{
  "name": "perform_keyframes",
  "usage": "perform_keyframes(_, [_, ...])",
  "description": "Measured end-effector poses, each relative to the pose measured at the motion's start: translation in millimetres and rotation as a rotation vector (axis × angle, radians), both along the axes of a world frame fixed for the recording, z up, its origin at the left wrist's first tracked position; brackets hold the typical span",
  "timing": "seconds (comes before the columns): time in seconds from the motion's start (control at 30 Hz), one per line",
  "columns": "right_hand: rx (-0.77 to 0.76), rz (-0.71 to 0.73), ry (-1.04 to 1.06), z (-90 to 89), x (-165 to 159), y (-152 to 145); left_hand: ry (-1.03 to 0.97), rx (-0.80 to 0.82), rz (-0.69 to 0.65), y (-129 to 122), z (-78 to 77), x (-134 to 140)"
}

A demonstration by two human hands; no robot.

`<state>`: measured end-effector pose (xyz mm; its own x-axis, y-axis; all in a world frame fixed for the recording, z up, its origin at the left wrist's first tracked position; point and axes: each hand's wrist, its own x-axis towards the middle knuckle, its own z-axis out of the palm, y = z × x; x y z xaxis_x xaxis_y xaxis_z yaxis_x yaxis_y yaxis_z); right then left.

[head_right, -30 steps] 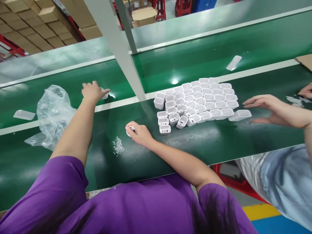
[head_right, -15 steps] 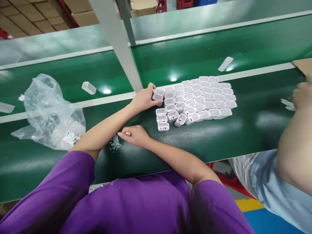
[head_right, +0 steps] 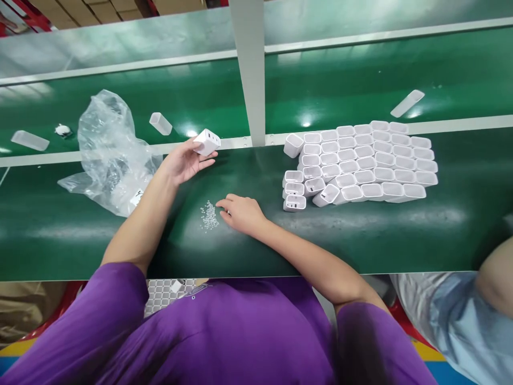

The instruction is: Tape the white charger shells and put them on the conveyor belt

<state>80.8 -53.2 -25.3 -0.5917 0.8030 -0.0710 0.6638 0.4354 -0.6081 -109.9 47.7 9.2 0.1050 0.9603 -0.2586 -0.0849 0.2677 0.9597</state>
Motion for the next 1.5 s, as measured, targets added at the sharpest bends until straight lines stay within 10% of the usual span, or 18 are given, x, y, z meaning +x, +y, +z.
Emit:
perform_keyframes(1.13, [0.373,0.5,-0.467,30.2,-40.9,42.4,0.055,0.039,-0.042,-8.6,-9.8,-6.6])
perform_keyframes(1.5, [0.202,0.124,-0.012,11.9,7.4,41.1,-0.081,-0.019,-0.1,-25.8,-0.5,16.8])
